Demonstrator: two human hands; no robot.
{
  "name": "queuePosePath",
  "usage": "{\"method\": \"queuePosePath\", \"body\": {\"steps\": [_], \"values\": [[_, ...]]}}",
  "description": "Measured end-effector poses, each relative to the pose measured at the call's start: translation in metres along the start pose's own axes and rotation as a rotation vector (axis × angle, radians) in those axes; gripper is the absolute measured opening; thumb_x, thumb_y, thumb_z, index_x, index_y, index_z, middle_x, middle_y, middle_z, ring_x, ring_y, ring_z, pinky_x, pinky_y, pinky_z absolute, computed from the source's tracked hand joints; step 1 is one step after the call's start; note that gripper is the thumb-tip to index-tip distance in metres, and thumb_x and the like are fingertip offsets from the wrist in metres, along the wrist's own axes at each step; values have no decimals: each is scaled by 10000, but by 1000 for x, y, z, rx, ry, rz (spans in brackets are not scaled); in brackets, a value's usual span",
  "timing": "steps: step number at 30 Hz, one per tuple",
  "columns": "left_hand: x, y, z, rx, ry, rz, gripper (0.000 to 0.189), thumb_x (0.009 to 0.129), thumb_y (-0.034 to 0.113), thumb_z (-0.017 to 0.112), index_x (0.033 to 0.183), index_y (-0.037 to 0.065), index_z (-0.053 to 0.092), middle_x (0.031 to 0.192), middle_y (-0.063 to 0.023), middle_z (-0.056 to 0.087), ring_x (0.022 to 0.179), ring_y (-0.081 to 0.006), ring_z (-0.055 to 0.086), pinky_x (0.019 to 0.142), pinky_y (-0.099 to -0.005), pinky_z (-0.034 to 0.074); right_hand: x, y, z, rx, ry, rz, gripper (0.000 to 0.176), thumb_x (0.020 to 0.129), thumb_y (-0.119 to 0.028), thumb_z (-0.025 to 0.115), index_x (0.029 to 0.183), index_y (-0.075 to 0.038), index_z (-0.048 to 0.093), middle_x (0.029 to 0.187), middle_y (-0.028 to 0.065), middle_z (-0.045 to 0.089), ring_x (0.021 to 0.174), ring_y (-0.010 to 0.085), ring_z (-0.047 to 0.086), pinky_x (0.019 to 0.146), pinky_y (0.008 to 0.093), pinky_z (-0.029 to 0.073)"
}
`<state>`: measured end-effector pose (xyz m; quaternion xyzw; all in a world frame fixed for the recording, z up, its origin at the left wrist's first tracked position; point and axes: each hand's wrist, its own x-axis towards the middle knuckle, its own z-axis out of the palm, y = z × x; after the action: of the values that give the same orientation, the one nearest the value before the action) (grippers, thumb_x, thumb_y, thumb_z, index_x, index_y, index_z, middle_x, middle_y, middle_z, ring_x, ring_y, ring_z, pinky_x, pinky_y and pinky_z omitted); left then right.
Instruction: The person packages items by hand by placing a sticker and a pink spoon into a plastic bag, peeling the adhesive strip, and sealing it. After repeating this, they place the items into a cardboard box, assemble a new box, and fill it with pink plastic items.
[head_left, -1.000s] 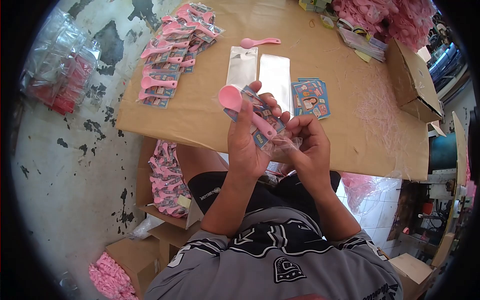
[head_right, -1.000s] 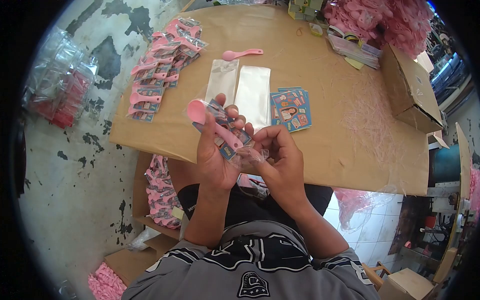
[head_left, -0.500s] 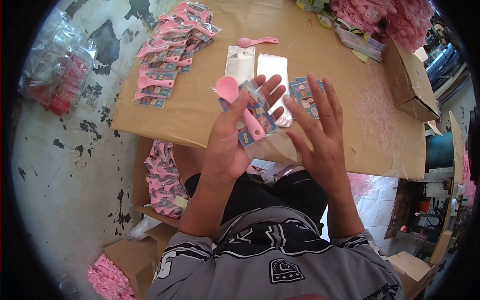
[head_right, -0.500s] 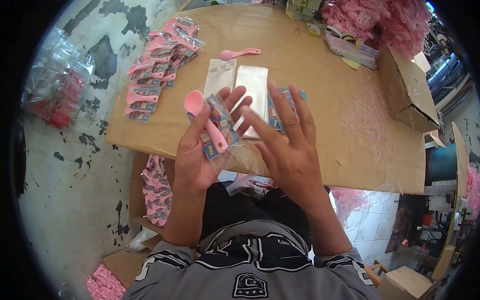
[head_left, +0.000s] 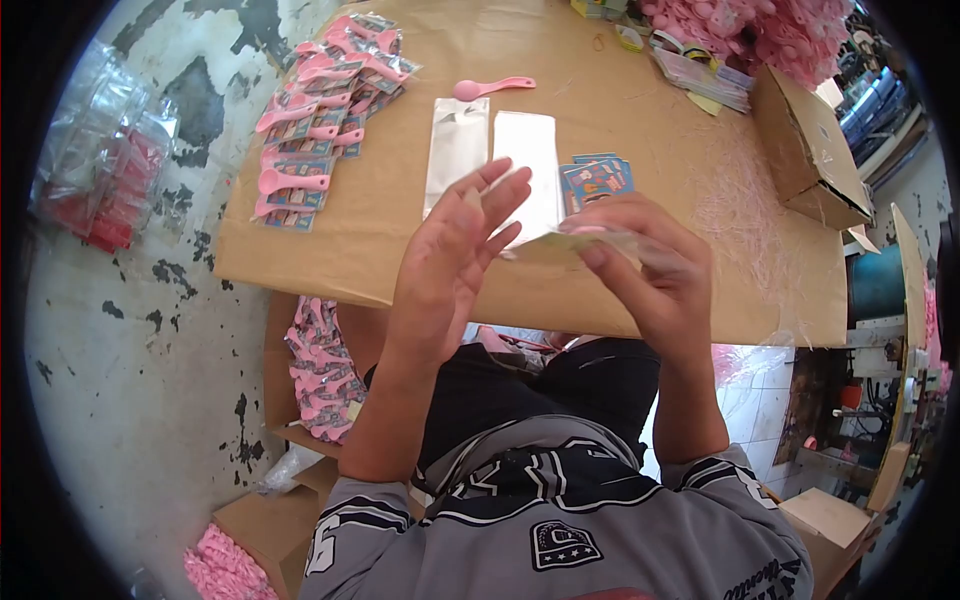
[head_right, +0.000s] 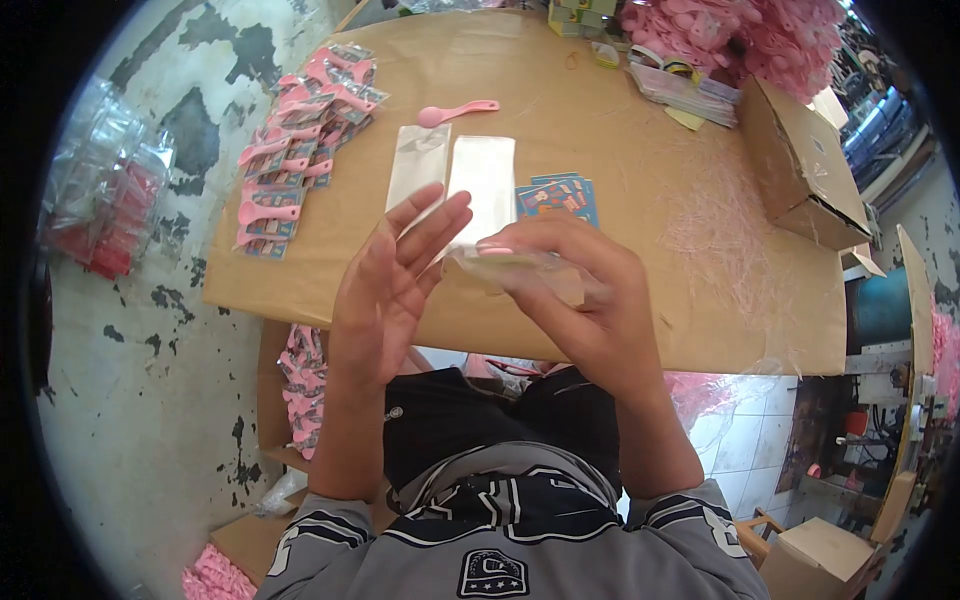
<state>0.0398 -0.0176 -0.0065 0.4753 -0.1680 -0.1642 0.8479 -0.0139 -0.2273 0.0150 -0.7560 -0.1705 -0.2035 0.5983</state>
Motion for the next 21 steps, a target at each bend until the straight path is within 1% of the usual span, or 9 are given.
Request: {"method": "queuePosePath", "body": {"steps": [3,4,7,10,13,16,19,20,21], "values": [[4,5,-2,280,-251,107,691,1077,406,580,1545,-64,385,1565,-276,476,1390,-286,562,1121,-417,476,-5,11,3,6,-83,171,233,889,-57,753,1113,8,742,1034,115,762,977,199,720,884,328,534],[4,11,5,317,-217,115,638,1028,271,693,1508,-63,436,1490,-269,563,1337,-273,608,1102,-398,487,-3,4,2,-7,-144,238,239,917,-95,740,1128,16,731,988,118,762,929,187,717,853,325,537],[12,15,13,492,-210,192,444,973,125,753,1342,-70,601,1320,-247,691,1227,-261,681,1066,-386,515,-6,11,5,-25,-166,195,241,942,-133,727,1135,11,731,968,117,760,901,178,705,818,321,532],[13,23,22,489,-151,130,231,943,28,760,1148,-66,709,1135,-230,763,1136,-262,726,1035,-389,537,-5,6,7,39,-168,186,252,942,-145,740,1136,15,729,928,105,747,844,170,676,775,314,522],[12,25,34,313,23,44,132,975,46,723,1059,-52,750,1064,-217,779,1065,-274,753,1018,-392,546,-4,1,7,65,-206,284,272,943,-157,748,1149,19,728,904,85,732,806,153,646,751,313,514],[15,14,20,203,-36,96,204,1042,117,642,1124,-46,731,1121,-222,768,1100,-298,743,1040,-422,540,-2,-2,1,95,-268,375,261,957,-141,767,1157,25,737,928,59,736,871,100,657,758,277,518],[15,17,16,-70,138,152,290,1081,186,597,1236,-46,675,1223,-220,735,1159,-258,717,998,-379,564,-2,-1,-2,59,-288,366,242,964,-135,761,1146,23,736,929,45,734,851,87,647,751,261,514],[15,21,16,-83,178,183,385,1098,231,561,1371,-38,588,1307,-230,696,1226,-285,688,1032,-400,553,-3,-1,-2,99,-271,394,256,969,-124,754,1178,21,721,941,44,734,864,88,654,755,257,515],[14,20,17,-101,161,140,398,1096,231,567,1391,-36,574,1308,-231,695,1233,-286,684,1040,-405,549,-4,-2,-1,137,-255,419,274,974,-113,747,1210,19,706,953,44,733,876,89,662,760,254,516]]}}
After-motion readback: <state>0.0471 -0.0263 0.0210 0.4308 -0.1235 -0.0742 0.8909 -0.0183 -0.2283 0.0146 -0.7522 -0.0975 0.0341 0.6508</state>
